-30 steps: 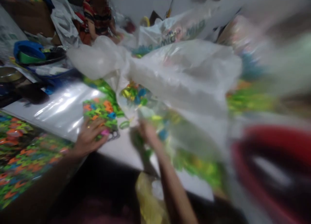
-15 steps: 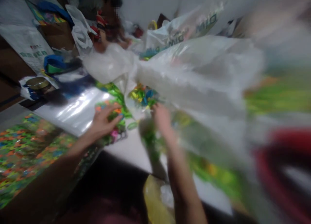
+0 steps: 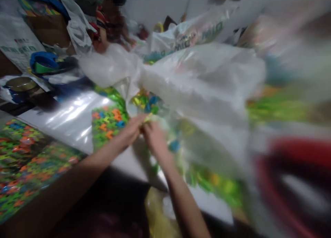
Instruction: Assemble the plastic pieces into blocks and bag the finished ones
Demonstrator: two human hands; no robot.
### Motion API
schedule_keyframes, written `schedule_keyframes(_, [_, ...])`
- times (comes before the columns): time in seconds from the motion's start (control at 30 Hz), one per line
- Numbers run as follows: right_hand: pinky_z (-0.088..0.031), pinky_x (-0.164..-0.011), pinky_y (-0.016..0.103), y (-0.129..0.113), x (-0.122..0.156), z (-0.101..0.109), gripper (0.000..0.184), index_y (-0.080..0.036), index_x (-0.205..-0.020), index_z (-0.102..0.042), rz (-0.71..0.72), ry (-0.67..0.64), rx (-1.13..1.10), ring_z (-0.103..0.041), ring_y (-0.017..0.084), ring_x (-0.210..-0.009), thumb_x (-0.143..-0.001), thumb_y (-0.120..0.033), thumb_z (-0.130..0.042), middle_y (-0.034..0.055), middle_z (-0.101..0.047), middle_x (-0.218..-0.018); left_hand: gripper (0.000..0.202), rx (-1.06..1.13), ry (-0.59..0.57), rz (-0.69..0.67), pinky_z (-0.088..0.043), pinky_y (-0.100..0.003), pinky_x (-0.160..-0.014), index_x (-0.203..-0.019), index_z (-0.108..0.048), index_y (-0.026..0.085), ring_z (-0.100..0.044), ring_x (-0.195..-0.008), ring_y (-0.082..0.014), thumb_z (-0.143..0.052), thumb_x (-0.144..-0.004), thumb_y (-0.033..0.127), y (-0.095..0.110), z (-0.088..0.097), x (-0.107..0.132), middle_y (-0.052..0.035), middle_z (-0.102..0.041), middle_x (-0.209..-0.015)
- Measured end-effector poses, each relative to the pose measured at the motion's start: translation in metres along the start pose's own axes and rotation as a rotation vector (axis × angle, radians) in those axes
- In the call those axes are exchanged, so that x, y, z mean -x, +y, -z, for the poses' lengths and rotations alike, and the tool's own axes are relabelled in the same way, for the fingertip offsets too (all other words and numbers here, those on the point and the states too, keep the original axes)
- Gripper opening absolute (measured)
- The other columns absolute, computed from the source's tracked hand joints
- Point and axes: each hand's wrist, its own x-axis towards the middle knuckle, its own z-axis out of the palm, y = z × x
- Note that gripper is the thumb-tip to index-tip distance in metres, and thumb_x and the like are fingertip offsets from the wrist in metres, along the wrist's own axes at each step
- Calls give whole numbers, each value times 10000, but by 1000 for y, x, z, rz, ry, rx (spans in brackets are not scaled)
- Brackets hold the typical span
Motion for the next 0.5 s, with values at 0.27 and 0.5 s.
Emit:
schedule_keyframes(0.27, [-453, -624, 259, -16, 1, 16, 240, -170, -955, -672, -43, -163, -286, -550, 146, -635, -898, -387, -587, 34, -633, -789, 427, -969, -426, -294, -533, -365, -865, -1235, -610, 218, -655, -971, -225, -585, -864, 429, 105, 47, 51, -53, -678, -1157])
schedule_keyframes(0.5, [-459, -561, 250, -48, 44, -87, 276, -173, -830, -653, -426, 46, -704, -548, 152, -595, -804, -448, -670, 12, -629, -682, 505, -1485, -430, -576, -392, -505, -1068, -1221, -595, 182, -506, -1253, -322, -642, -851, 523, 93, 98, 71, -141, -578, -1313])
